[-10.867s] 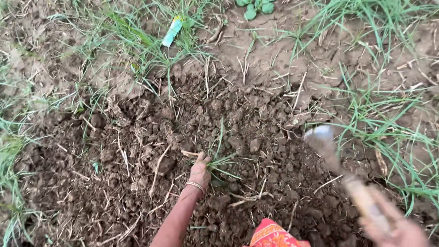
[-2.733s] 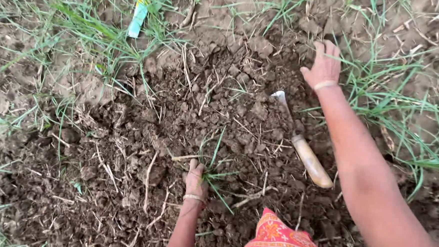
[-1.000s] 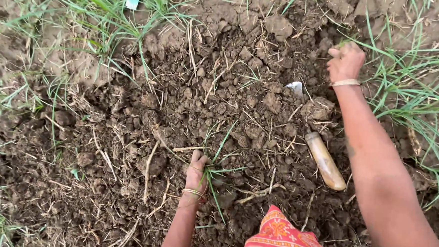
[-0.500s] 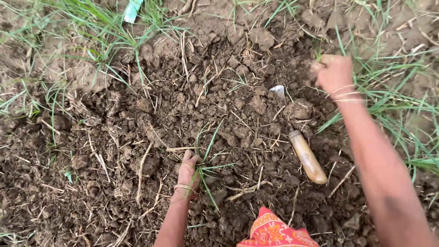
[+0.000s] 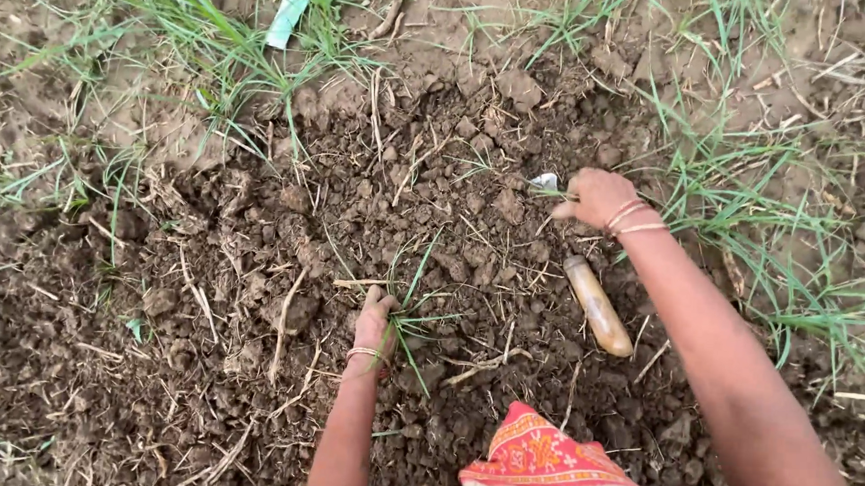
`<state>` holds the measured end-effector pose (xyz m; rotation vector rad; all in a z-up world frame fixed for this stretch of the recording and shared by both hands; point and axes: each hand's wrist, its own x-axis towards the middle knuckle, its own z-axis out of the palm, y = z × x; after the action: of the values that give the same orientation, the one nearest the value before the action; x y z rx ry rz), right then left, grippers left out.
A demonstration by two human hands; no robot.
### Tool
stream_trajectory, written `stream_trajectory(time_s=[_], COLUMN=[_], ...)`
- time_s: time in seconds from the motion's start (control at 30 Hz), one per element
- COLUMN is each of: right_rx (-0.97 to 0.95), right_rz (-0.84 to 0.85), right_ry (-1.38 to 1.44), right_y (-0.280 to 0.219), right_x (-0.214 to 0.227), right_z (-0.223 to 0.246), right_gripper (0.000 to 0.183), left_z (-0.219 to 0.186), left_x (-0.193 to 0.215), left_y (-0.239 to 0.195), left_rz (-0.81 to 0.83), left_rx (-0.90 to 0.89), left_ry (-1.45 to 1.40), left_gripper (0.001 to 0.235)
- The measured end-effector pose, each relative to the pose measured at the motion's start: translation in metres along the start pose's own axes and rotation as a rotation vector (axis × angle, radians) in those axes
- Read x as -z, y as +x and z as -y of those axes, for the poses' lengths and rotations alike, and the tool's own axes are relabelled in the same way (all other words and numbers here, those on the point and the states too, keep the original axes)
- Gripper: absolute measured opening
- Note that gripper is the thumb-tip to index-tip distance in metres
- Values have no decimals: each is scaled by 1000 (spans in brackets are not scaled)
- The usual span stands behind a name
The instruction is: Removing grass and weeds from a patch of tilled soil using a small hand tool.
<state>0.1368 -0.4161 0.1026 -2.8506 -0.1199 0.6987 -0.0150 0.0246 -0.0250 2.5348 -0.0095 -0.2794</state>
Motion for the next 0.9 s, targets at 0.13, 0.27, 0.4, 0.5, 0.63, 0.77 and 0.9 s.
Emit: stream_trajectory(time_s=[0.13, 0.27, 0.4, 0.5, 0.63, 0.77, 0.9], right_rx=[98, 92, 14, 83, 375, 263, 66], right_rz=[-212, -473, -173, -301, -634, -374, -77], right_ry=[30, 251, 968, 724, 292, -79, 956], right_y=[-6, -25, -50, -20, 85, 89, 16], right_x=[-30, -30, 37, 43, -48, -79, -52], right_z=[-19, -35, -9, 54, 76, 94, 100], right_gripper=[35, 15, 11, 14, 28, 13, 15], left_z=[-6, -21, -11, -11, -8, -1, -2], left_x=[4, 25, 18, 18, 19, 9, 18], left_y=[-1, -4, -2, -3, -6, -3, -7], left_rz=[-22, -18, -6, -3, -54, -90, -91], left_rx=[-29, -22, -23, -35, -89, -130, -101], left_ry=[-28, -23, -70, -90, -113, -140, -111], left_gripper=[30, 20, 21, 18, 17, 22, 24])
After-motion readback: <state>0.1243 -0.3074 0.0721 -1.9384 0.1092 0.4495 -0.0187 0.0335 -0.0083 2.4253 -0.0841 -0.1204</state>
